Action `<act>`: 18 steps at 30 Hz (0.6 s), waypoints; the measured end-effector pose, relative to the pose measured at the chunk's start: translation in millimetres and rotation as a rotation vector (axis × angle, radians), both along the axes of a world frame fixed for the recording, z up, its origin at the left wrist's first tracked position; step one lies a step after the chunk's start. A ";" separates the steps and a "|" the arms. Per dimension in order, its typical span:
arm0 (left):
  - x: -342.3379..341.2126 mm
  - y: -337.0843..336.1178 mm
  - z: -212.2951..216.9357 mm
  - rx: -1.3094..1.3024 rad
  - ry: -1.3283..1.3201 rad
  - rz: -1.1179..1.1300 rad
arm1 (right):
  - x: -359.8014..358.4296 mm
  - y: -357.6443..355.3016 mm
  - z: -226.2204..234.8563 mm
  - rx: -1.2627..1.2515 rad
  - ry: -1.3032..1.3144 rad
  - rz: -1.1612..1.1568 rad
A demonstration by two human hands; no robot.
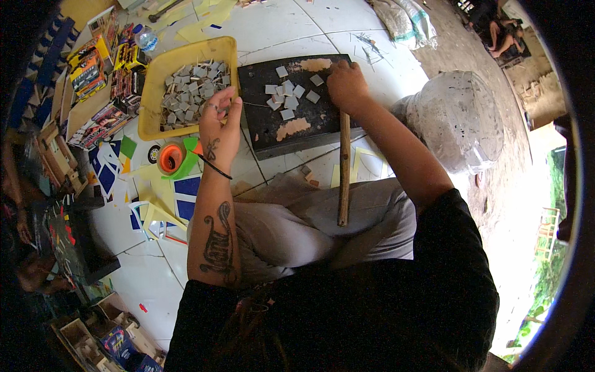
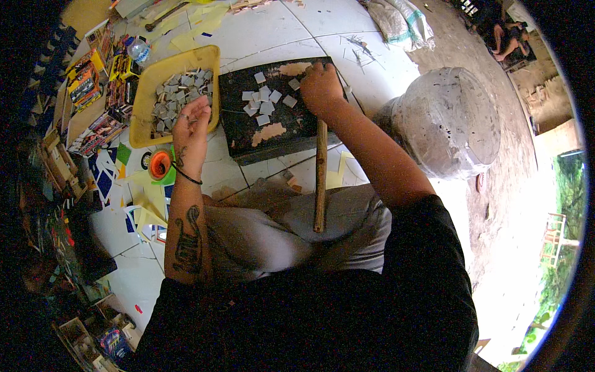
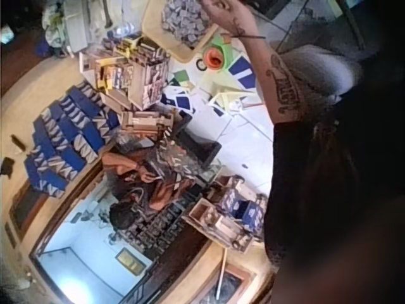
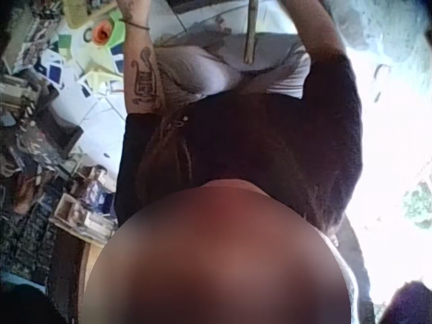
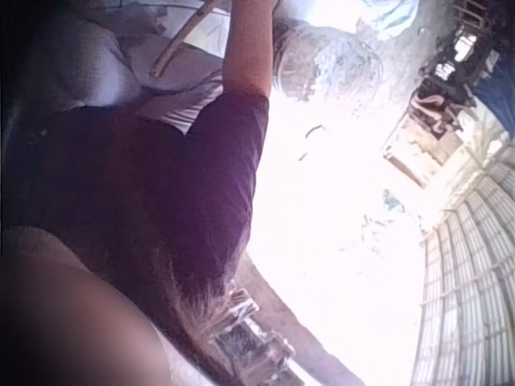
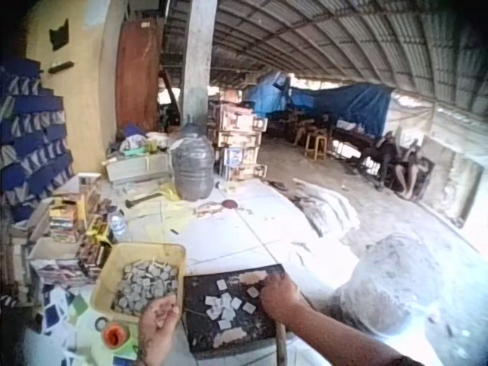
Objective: The person sits on the floor and repeatedly places small rectangular components onto a board, then uses a hammer to strike them. The person handles the components one at a time, occasionally picking up pieces from the floor and placing them into a yellow bin.
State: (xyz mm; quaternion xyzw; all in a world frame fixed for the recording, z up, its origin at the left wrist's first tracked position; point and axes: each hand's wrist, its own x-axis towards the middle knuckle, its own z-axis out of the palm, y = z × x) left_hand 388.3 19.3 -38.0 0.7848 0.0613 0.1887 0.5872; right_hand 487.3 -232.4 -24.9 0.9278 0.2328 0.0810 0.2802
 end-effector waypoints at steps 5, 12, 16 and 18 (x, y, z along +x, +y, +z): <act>1.5 -0.1 -2.7 -0.047 -0.027 -0.021 | 23.5 -2.5 2.4 0.299 0.313 -0.184; 3.5 0.8 -5.1 -0.067 -0.004 -0.034 | 40.2 -54.6 4.1 1.008 0.734 0.005; -1.8 -0.5 0.2 -0.060 0.002 -0.041 | 48.7 -79.3 -15.8 1.187 0.355 -0.352; -6.9 -3.3 4.1 -0.040 0.016 -0.032 | 49.2 -103.2 -29.8 1.499 0.018 -0.431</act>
